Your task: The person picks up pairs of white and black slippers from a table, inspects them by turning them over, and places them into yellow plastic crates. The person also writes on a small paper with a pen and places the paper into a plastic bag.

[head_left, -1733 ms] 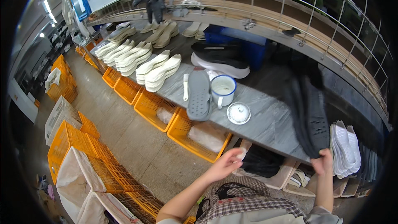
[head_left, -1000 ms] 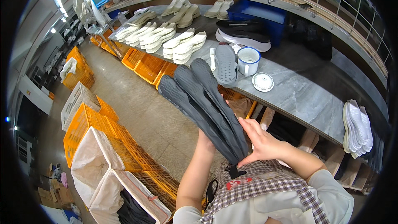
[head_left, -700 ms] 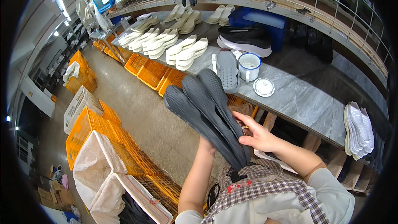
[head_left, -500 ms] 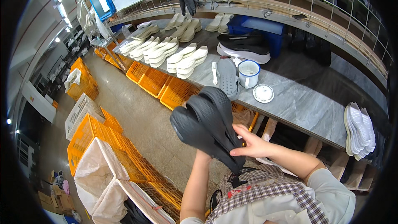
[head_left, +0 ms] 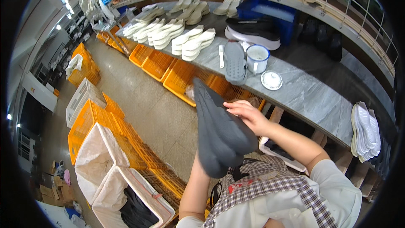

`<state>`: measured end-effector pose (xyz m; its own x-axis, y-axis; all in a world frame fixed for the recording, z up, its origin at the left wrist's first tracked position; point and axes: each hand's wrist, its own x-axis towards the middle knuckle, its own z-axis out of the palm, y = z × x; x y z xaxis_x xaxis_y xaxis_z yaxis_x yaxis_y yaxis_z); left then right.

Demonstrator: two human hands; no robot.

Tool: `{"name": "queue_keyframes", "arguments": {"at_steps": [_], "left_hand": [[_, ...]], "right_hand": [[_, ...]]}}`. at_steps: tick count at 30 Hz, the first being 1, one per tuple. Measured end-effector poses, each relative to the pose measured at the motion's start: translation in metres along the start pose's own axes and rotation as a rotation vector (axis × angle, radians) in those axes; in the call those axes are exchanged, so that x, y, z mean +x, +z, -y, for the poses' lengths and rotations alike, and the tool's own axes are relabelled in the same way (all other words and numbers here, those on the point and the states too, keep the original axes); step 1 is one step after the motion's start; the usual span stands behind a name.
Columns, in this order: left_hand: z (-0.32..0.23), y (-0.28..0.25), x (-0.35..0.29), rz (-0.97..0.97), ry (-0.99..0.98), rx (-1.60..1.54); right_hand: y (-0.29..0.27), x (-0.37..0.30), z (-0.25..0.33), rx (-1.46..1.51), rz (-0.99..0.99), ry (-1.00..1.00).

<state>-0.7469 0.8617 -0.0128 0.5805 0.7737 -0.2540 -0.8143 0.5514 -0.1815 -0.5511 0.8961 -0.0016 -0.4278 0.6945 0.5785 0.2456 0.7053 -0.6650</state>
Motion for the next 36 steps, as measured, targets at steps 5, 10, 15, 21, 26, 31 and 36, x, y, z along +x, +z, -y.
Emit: {"name": "queue_keyframes", "arguments": {"at_steps": [5, 10, 15, 21, 26, 31, 36], "left_hand": [[-0.018, -0.015, -0.008, 0.041, 0.387, 0.824], [-0.015, -0.017, -0.009, 0.033, 0.368, 0.737], [-0.006, -0.01, -0.006, 0.044, 0.195, 0.599], [-0.003, -0.014, -0.001, -0.014, 0.218, 0.697], [-0.003, -0.016, 0.002, 0.029, 0.164, 0.676], [-0.002, -0.022, 0.016, 0.085, 0.173, 0.813], [0.012, -0.024, 0.039, 0.171, 0.114, 0.901]], "right_hand": [[-0.005, -0.013, 0.013, 1.263, -0.015, 0.712], [0.0, -0.021, 0.034, 1.07, 0.048, 0.624], [-0.001, -0.026, 0.045, 1.06, 0.004, 0.636], [0.005, -0.037, 0.045, 0.969, 0.005, 0.582], [0.001, -0.042, 0.042, 0.975, 0.028, 0.546], [-0.003, -0.055, 0.041, 0.946, -0.003, 0.523], [-0.017, -0.074, 0.038, 0.848, -0.126, 0.509]]}}
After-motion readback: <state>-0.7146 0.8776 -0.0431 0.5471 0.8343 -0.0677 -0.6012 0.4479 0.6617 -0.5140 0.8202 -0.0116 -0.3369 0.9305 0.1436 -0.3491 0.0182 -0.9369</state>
